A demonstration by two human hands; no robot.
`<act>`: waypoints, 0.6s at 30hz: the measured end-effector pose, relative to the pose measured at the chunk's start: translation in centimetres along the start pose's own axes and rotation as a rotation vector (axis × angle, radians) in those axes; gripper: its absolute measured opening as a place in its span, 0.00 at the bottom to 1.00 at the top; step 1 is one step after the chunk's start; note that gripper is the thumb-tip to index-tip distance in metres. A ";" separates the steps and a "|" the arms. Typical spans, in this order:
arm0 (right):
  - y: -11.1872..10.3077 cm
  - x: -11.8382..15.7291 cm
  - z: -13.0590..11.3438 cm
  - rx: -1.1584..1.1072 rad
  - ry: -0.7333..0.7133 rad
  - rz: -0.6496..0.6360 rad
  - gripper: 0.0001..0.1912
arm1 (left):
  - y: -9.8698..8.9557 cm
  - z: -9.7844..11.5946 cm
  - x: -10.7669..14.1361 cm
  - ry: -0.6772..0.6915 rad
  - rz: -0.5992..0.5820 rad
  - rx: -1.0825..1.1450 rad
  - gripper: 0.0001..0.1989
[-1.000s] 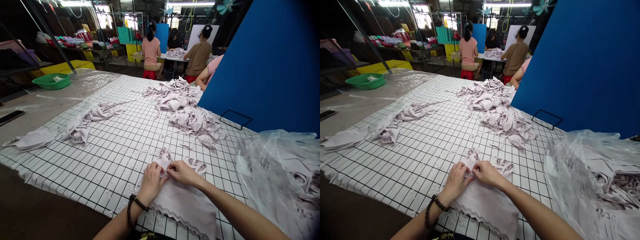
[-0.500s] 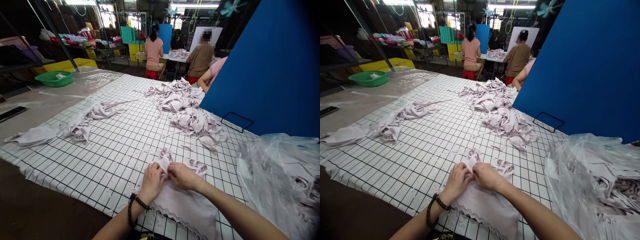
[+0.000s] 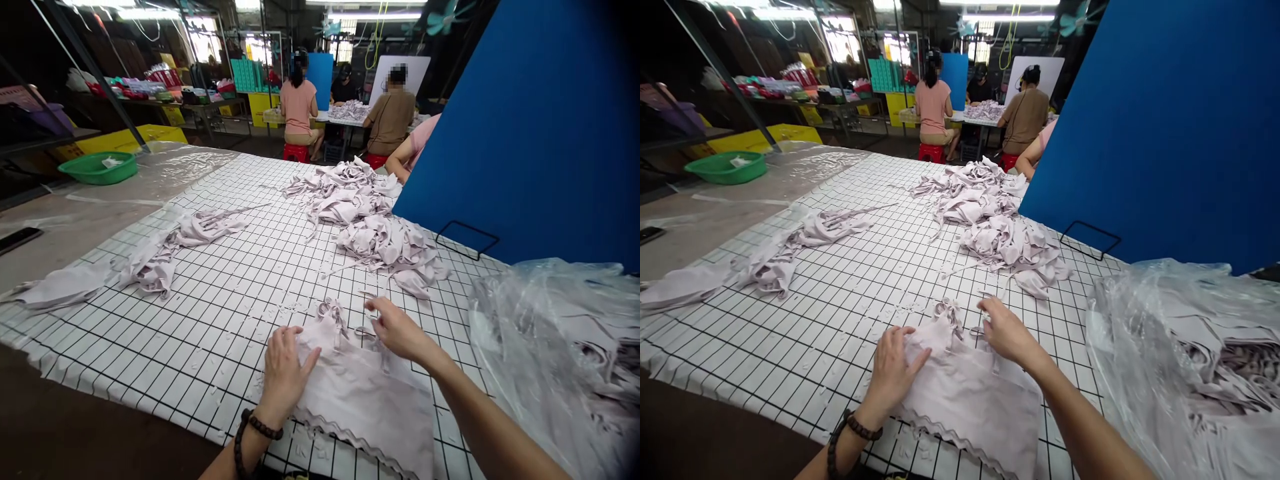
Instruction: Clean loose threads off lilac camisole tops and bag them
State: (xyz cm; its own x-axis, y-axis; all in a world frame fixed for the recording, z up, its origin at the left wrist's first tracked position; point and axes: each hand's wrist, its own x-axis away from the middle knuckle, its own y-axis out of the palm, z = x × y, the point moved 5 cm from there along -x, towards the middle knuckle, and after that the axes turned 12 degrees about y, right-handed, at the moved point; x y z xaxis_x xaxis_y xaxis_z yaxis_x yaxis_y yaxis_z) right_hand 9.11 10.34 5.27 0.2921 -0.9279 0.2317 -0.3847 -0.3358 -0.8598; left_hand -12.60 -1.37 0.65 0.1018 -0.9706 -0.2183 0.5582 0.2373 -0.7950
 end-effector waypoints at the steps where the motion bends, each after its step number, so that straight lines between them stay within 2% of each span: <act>1: -0.2 1.4 1.6 0.011 0.091 -0.015 0.07 | -0.3 -0.6 0.3 -0.028 0.006 0.008 0.20; 2: -0.2 3.2 3.3 0.036 0.190 -0.030 0.05 | -0.5 -1.2 0.5 -0.053 -0.004 0.020 0.20; 5: 0.8 9.0 7.9 0.120 0.487 -0.055 0.15 | -0.5 -2.3 1.0 -0.113 -0.124 0.047 0.19; 8: 3.6 13.2 10.2 0.019 0.632 -0.119 0.19 | -0.3 -2.6 1.2 -0.144 -0.255 0.042 0.18; 11: 5.8 14.5 10.4 -0.139 0.653 -0.078 0.16 | -0.3 -3.0 1.5 -0.152 -0.313 0.021 0.19; 14: 5.8 14.5 10.2 -0.259 0.693 0.120 0.12 | 0.0 -4.4 1.5 -0.211 -0.347 0.008 0.22; 15: 5.6 14.5 10.2 -0.305 0.708 0.185 0.12 | 0.1 -5.0 1.4 -0.254 -0.327 0.009 0.25; 16: 5.4 14.6 10.1 -0.357 0.716 0.225 0.14 | 0.3 -5.6 1.3 -0.292 -0.324 0.017 0.30; 18: 5.5 14.9 9.8 -0.464 0.717 0.227 0.21 | 1.0 -6.5 1.2 -0.376 -0.375 0.020 0.38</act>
State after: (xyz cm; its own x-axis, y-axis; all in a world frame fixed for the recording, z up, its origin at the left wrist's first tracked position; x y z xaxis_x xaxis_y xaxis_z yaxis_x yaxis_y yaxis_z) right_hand 19.91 -3.75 -0.50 -0.3945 -0.8061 0.4412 -0.7290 -0.0179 -0.6843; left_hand -17.29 -2.03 -4.09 0.1780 -0.9372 0.2999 0.6283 -0.1263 -0.7677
